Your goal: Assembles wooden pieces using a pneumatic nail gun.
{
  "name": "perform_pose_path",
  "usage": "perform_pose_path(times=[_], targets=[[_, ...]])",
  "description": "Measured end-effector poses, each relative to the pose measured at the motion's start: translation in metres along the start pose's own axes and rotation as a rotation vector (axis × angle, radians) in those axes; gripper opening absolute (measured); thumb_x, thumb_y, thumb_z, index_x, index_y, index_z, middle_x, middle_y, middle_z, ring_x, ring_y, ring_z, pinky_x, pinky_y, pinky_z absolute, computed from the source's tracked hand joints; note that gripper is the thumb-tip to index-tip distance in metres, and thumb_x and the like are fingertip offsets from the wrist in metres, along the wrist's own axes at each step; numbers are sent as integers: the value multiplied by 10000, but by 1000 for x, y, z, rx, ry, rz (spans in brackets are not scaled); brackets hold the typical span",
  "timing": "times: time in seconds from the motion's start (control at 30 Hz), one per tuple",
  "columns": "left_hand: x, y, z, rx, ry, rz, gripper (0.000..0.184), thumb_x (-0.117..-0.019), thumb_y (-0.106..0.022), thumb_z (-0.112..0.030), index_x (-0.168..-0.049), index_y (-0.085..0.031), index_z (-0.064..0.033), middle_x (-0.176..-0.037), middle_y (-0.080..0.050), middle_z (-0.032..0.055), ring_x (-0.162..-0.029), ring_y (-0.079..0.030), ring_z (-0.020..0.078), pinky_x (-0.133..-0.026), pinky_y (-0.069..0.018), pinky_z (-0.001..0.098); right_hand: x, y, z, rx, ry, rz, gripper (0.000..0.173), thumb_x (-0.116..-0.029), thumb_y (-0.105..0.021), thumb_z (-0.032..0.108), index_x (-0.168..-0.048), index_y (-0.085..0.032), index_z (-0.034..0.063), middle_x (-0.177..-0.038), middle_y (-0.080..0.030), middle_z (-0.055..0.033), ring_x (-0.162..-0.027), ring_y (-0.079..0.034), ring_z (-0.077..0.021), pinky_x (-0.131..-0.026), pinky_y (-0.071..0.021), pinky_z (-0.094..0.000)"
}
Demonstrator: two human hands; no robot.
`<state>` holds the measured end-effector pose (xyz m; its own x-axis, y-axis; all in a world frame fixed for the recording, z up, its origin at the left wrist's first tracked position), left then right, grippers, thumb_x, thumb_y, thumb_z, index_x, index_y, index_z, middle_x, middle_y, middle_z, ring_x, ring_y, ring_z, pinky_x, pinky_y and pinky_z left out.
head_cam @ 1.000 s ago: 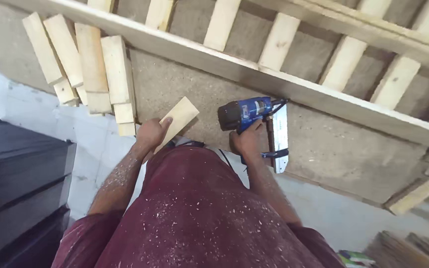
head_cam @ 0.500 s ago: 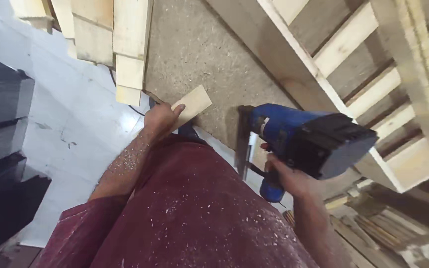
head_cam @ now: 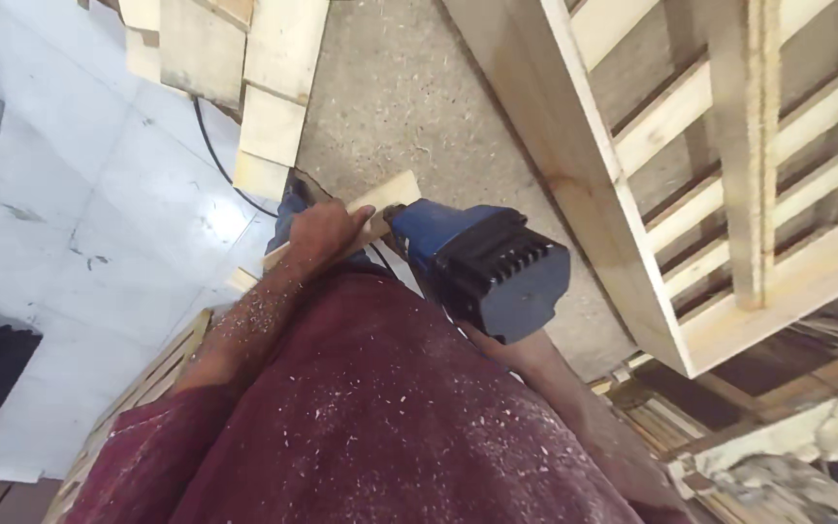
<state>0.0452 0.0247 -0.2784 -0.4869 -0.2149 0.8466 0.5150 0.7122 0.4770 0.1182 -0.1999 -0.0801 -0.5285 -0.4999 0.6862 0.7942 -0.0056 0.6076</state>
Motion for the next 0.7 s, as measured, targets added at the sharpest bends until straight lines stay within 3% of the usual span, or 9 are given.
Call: perform_pose_path(times=[0.07,0.1,0.17,0.23,0.3,0.4,0.47,0.53,0.7], targets=[[2,-1,1,-3,6,-9,906,-924,-212,-854,-1037,-679,-85,-987,-710,190,-931,-710,402,-700,-553,634,1,6,10,-19,53,-48,439,-904,-698,413,-1154,-706,52,-1095,-725,-110,-1076,-678,-178,-982,-525,-418],[2,3,1,-16,8,-9,920,-916,-199,-863,-1042,-677,-88,-992,-710,190,-937,-710,398,-707,-554,635,4,3,-1,-34,49,-40,485,-911,-693,454,-1180,-701,51,-1128,-724,-121,-1113,-672,-195,-1017,-510,-444],[10,9,3,-36,19,5,938,-910,-189,-871,-1080,-686,-94,-1025,-715,192,-971,-709,396,-743,-555,642,27,-12,-51,-73,-22,-20,542,-898,-682,495,-1190,-708,39,-1114,-735,-134,-1076,-693,-210,-992,-535,-480],[21,22,-7,-42,-19,-7,920,-913,-197,-867,-1121,-680,-112,-1014,-716,190,-968,-707,401,-753,-553,645,60,-22,-93,-177,-80,-65,534,-941,-651,502,-1190,-710,33,-1082,-740,-106,-1026,-701,-149,-956,-562,-418],[31,27,-39,-11,-124,-29,874,-926,-226,-849,-1163,-664,-131,-979,-713,187,-932,-706,409,-732,-549,651,93,-24,-112,-405,-189,-155,434,-964,-653,435,-1160,-693,49,-977,-721,-8,-897,-680,-35,-861,-584,-288],[12,31,-123,17,-360,-83,758,-943,-372,-800,-1282,-598,-161,-1032,-701,169,-907,-710,391,-705,-571,646,109,-19,-129,-690,-278,-345,347,-959,-697,341,-1220,-687,113,-842,-719,28,-701,-681,-82,-692,-615,-314],[-11,23,-174,-47,-490,-89,669,-960,-521,-685,-1337,-592,-137,-1221,-643,184,-1052,-683,389,-822,-580,634,116,-14,-131,-743,-338,-440,307,-933,-713,264,-1187,-692,93,-837,-733,7,-657,-685,-114,-646,-620,-325],[-19,23,-200,-148,-637,-195,626,-914,-654,-603,-1252,-654,-76,-1262,-628,203,-1192,-600,406,-954,-519,620,119,-11,-133,-795,-360,-493,252,-926,-709,200,-1143,-690,72,-841,-740,-5,-635,-683,-124,-623,-618,-317],[2,25,-130,-212,-656,-336,1040,-639,-759,-800,-1378,-586,-88,-1416,-561,181,-1359,-479,404,-1123,-365,647,106,-9,-137,-873,-290,-459,233,-926,-701,180,-1123,-683,56,-839,-737,0,-645,-680,-118,-632,-613,-309]])
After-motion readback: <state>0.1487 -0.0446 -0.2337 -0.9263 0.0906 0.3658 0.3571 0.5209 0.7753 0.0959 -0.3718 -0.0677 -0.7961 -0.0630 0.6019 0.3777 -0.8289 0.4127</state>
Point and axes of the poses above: each hand's wrist, its own x-axis away from the middle knuckle, its own y-axis out of the back of the hand, z = x × y, the point moved 10 cm from there along -x, towards the middle knuckle
